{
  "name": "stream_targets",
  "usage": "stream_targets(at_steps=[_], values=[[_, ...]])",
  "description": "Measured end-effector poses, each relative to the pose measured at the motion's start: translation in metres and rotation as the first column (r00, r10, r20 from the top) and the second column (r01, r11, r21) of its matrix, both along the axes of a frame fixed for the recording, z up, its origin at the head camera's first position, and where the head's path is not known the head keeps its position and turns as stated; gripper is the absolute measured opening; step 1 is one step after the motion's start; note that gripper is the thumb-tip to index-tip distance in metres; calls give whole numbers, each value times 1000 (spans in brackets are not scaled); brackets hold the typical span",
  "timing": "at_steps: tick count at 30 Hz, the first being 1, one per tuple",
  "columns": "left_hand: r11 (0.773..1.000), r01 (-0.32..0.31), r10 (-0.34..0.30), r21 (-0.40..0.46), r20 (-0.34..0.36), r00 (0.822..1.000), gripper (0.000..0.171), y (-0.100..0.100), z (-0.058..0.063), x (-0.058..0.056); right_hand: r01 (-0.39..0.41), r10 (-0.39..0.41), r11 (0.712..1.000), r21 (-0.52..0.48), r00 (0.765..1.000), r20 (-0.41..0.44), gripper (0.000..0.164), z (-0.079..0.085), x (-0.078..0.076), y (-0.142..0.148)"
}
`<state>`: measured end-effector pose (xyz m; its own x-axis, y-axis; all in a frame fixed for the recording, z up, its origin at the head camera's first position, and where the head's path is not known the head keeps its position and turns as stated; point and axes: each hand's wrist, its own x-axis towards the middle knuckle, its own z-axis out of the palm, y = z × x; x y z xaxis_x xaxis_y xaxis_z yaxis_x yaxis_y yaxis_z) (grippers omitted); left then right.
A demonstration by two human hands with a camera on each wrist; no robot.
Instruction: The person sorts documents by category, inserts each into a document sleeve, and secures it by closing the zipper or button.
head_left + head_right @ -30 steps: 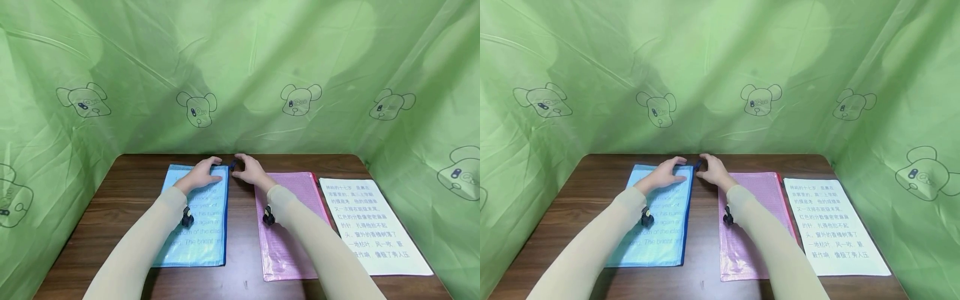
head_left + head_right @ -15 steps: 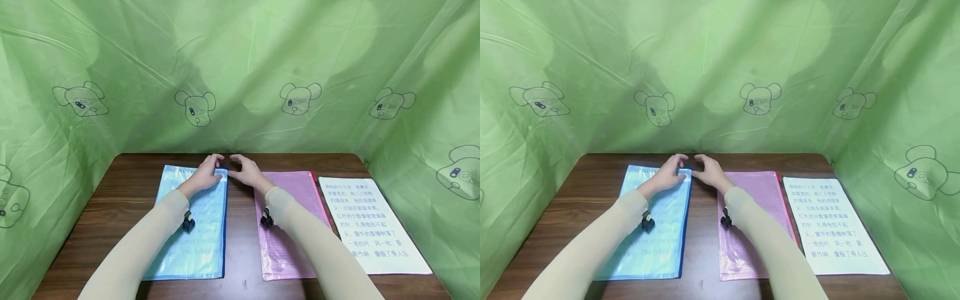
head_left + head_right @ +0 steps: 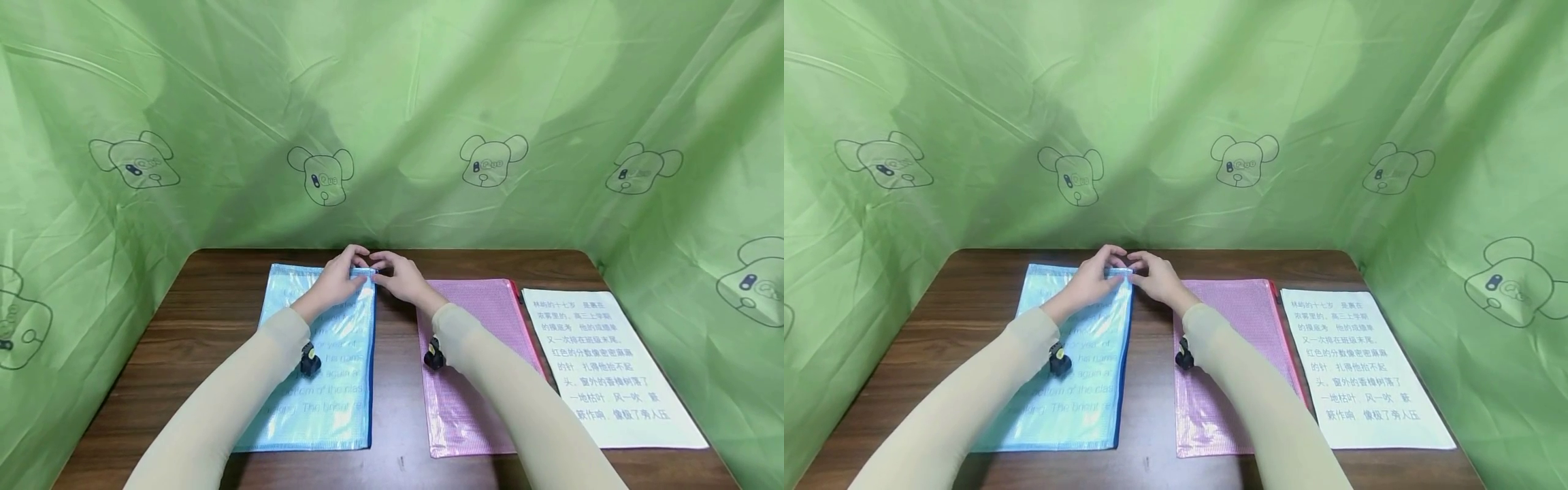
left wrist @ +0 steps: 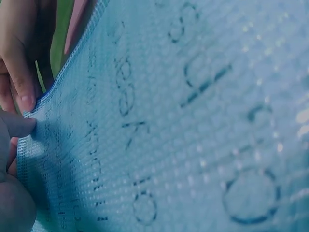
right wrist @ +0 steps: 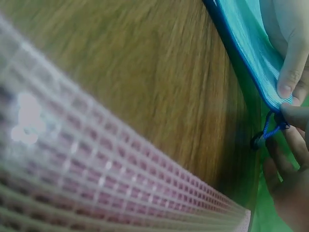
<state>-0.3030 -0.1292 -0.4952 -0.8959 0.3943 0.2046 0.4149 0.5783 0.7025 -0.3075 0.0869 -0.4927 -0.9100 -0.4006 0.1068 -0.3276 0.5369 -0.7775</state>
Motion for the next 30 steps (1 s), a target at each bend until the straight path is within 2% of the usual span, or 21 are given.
stream_targets(at_steps=[6,13,19,24,30], values=[[999,-35,35,1,8,999,45,1,4,-1,68,-68,998,-6,997,-44,26,0,-1,2],[999,-54,53,2,36,998,42,0,10,0,37,-37,999,-4,992,-122,21,-1,-4,7],[999,-45,43,19,54,998,36,-2,13,1,15,-18,1000,-22,989,-149,17,1,-7,11],[999,-29,28,18,48,998,25,-2,15,1,17,-24,999,-40,982,-188,12,4,-7,15],[1000,0,0,16,31,1000,17,-3,19,0,18,-30,997,-70,984,-174,8,6,-5,18]])
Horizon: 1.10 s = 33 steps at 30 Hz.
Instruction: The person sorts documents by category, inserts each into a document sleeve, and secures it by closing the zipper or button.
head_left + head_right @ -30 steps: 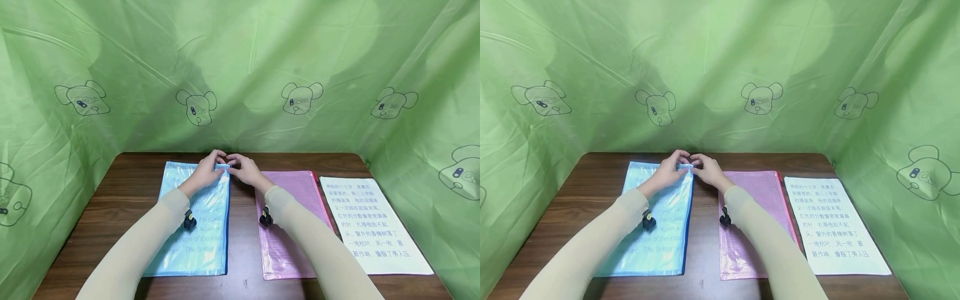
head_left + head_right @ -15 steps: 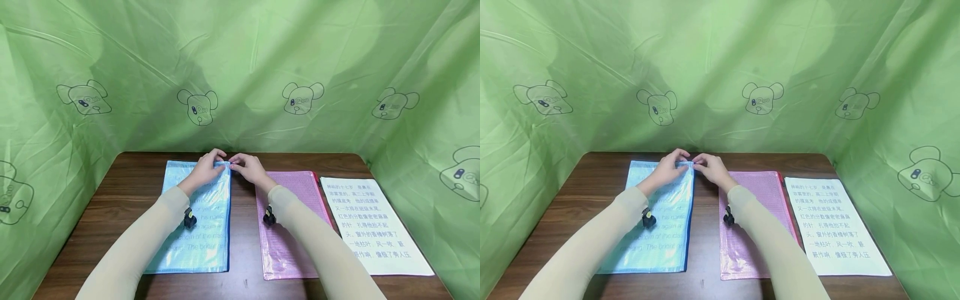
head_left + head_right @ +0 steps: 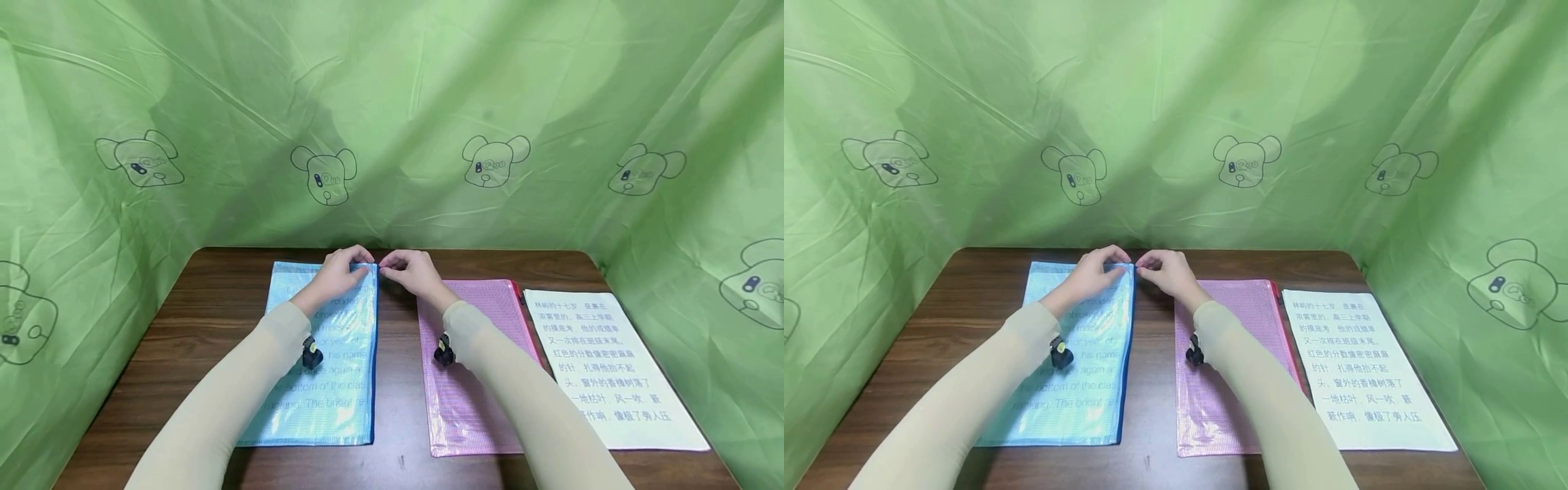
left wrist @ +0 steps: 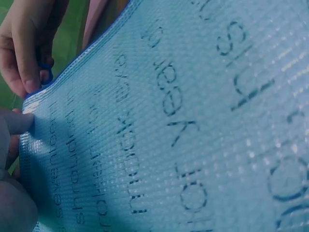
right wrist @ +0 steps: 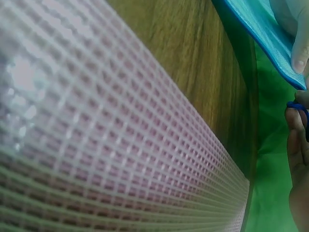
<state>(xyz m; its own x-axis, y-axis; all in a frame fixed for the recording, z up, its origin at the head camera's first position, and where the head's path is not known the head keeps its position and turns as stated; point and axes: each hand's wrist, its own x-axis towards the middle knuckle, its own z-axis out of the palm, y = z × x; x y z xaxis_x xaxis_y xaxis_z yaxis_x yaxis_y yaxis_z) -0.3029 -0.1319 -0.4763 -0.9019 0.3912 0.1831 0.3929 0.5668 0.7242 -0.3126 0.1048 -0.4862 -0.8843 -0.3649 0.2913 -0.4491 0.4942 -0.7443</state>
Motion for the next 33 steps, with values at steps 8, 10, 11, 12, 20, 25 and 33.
stream_targets(at_steps=[8,10,11,12,20,25,33], values=[[998,-17,15,57,32,999,14,-2,4,0,-3,3,1000,0,1000,6,9,0,2,2],[998,-20,18,58,37,999,13,-2,6,0,-3,3,1000,-7,1000,12,9,0,3,2],[998,-21,19,59,37,999,12,-2,6,1,-4,4,1000,-12,1000,16,8,1,3,2],[998,-22,20,59,39,999,12,-2,7,1,-7,7,1000,-18,1000,17,8,1,3,2],[998,-40,37,51,69,997,9,-2,13,2,-24,25,999,-47,1000,13,10,-1,4,2],[997,-56,52,51,83,995,10,-4,13,0,-29,29,998,-48,1000,7,10,0,5,0],[995,-77,73,58,71,995,12,-12,13,-1,-68,68,998,-5,998,8,9,0,11,-7]])
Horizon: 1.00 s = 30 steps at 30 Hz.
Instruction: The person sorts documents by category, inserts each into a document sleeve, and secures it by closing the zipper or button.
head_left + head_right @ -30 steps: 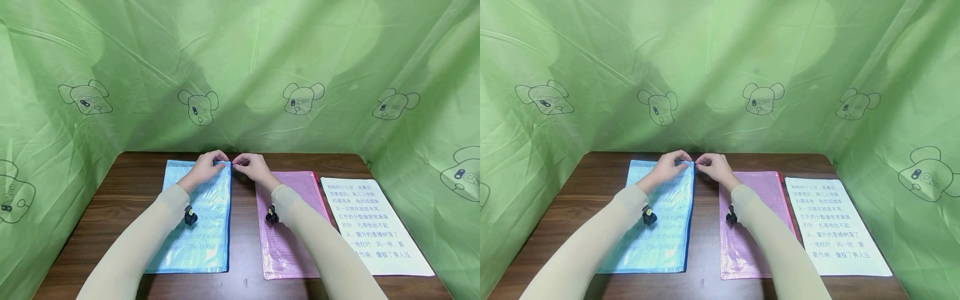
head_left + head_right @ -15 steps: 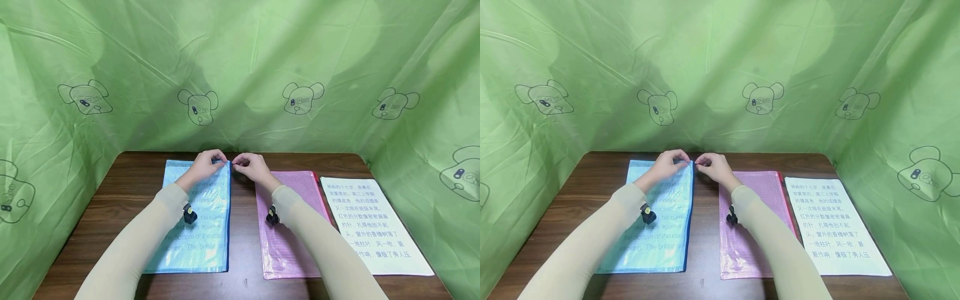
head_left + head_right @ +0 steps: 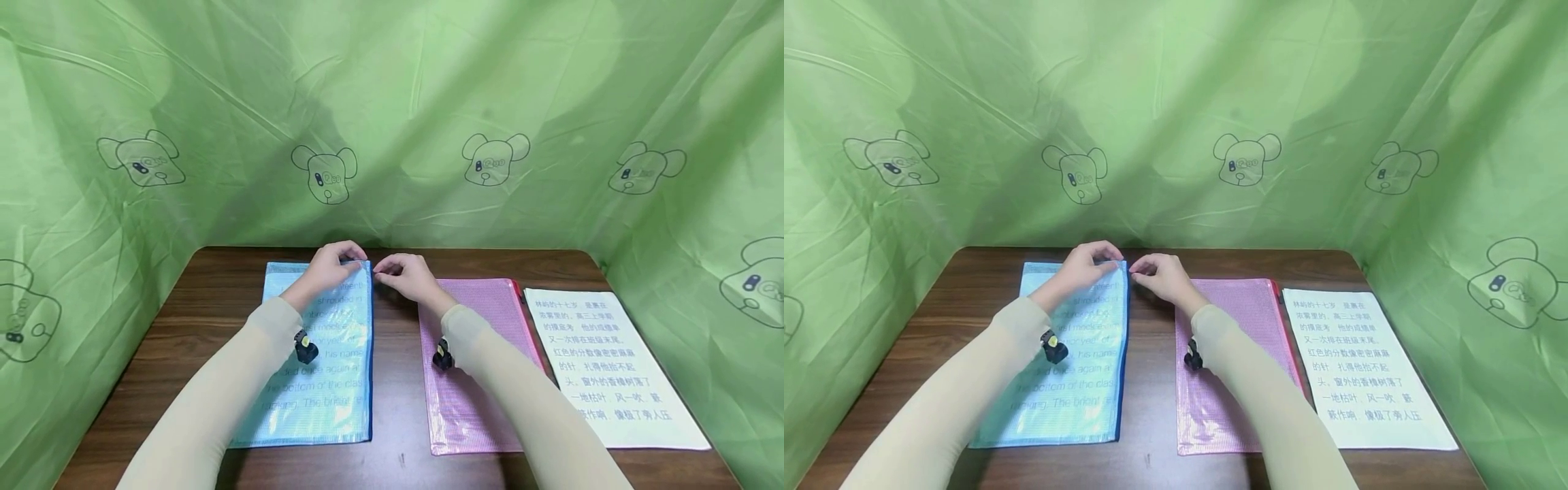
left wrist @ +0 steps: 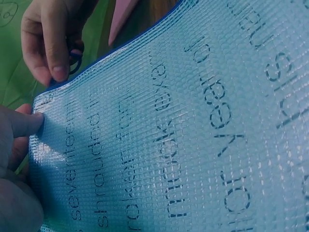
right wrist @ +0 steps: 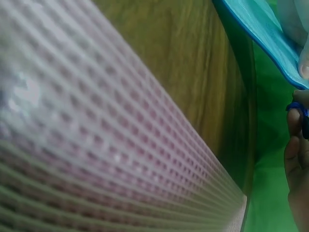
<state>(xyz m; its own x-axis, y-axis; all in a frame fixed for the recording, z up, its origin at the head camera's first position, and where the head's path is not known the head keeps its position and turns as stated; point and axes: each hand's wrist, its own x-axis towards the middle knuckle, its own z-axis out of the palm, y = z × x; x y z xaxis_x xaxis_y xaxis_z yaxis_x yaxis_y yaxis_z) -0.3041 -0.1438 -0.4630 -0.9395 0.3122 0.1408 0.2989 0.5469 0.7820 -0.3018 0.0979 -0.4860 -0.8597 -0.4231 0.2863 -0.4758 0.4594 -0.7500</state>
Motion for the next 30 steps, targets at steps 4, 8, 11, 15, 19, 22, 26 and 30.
stream_targets(at_steps=[4,8,11,15,19,22,26,30], values=[[1000,-17,17,-1,-8,1000,13,-4,0,-1,-14,14,1000,14,1000,2,9,0,4,-4],[1000,-23,23,4,-13,1000,14,-7,1,0,-3,3,1000,22,1000,3,9,-1,5,-7],[1000,-23,24,8,-12,1000,14,-8,2,2,3,-4,1000,24,1000,12,9,-1,5,-9],[1000,-31,31,7,-1,1000,14,-9,3,3,-6,6,1000,23,1000,28,9,-2,6,-10],[999,-41,41,8,9,999,15,-9,3,3,-17,17,1000,17,999,41,10,-1,8,-10],[999,-42,41,10,13,999,15,-9,3,3,-17,16,1000,14,999,49,11,-1,10,-10],[999,-42,42,13,9,999,14,-10,3,3,-20,19,1000,6,998,64,10,-1,13,-11],[998,-54,54,31,-1,999,15,-12,3,0,-37,37,999,2,995,95,9,-1,18,-12]])
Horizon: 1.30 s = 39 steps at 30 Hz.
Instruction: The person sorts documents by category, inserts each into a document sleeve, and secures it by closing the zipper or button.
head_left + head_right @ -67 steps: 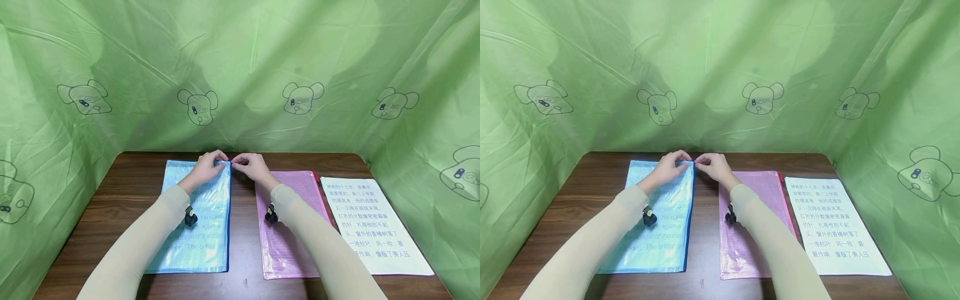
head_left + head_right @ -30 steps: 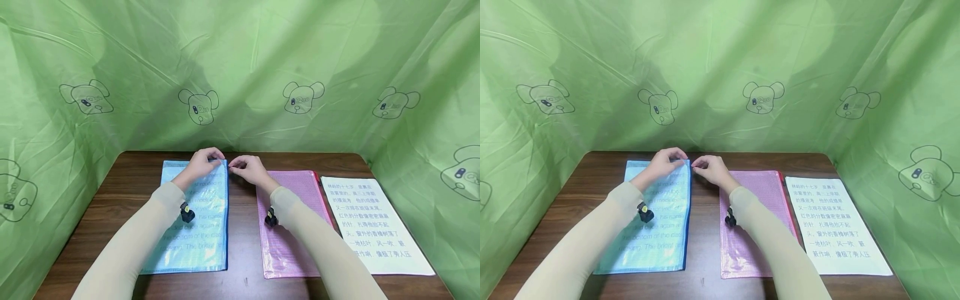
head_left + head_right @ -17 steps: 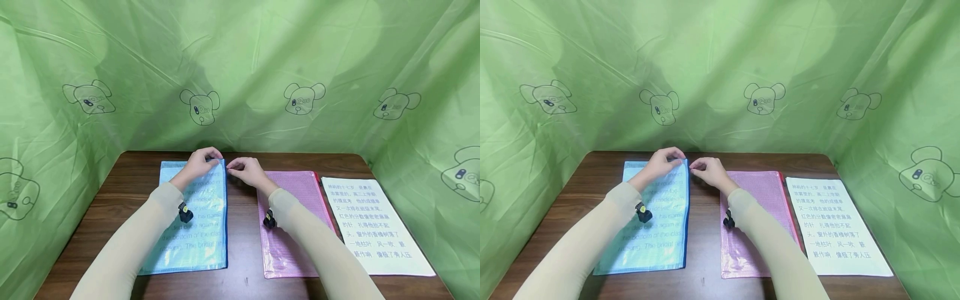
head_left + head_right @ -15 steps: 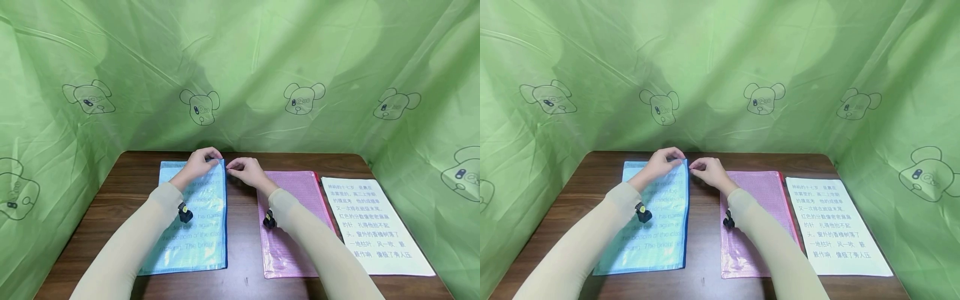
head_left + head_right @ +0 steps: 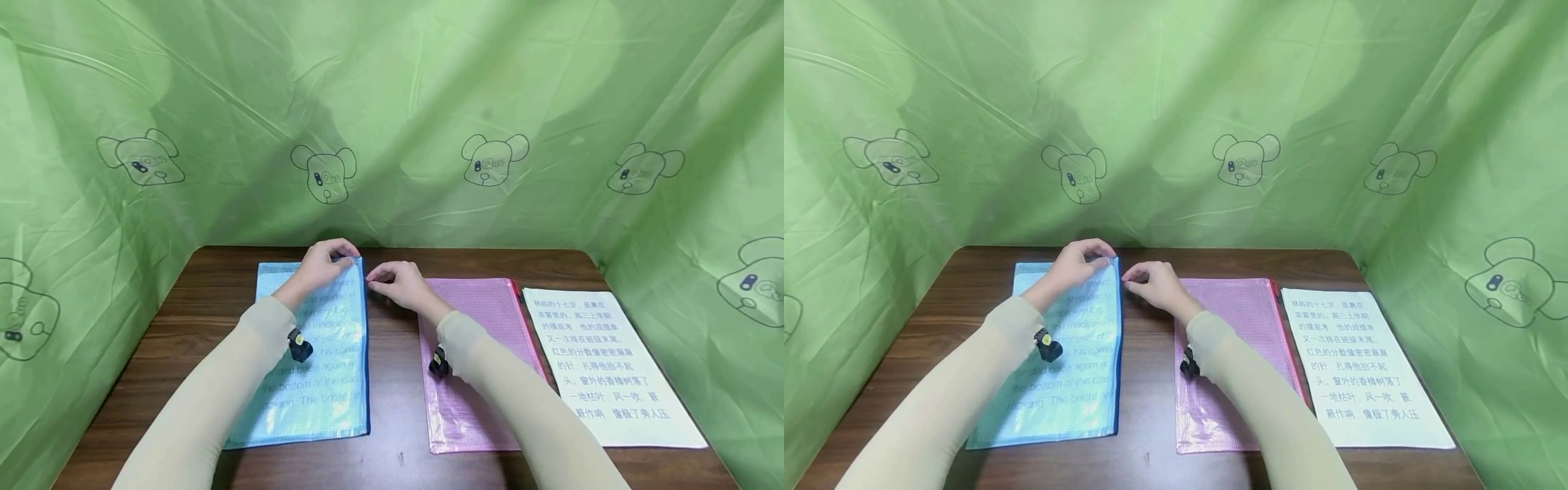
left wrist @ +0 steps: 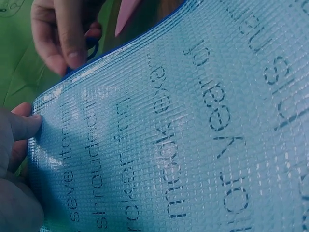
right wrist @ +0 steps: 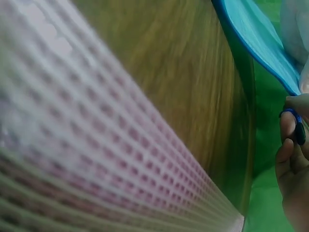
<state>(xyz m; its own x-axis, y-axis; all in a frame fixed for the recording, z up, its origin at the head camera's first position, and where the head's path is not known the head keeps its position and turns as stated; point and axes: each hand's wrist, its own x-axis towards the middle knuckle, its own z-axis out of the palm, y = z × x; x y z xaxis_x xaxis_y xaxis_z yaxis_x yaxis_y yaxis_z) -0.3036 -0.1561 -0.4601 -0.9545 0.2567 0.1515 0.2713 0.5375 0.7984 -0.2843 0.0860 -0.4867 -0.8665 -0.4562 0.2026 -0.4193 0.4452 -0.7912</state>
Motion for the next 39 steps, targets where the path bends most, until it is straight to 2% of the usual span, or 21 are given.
stream_targets(at_steps=[5,14,20,27,33,39], values=[[1000,-15,15,28,-3,1000,17,-7,-1,-3,-27,26,1000,6,999,31,7,1,7,-4],[1000,-25,25,-3,-8,1000,16,-12,1,-4,-52,50,998,30,997,56,7,-1,17,-6],[1000,-28,28,8,-20,999,17,-16,1,-3,-89,84,994,60,993,77,7,-3,24,-4],[1000,-30,30,9,-21,999,17,-20,0,-4,-108,102,993,50,989,103,7,2,34,-5],[999,-29,29,16,4,1000,18,-23,-1,-2,-134,125,989,66,985,123,7,7,42,-5],[999,-48,48,25,-5,999,17,-26,-1,-2,-164,153,982,98,982,112,6,7,50,-3]])
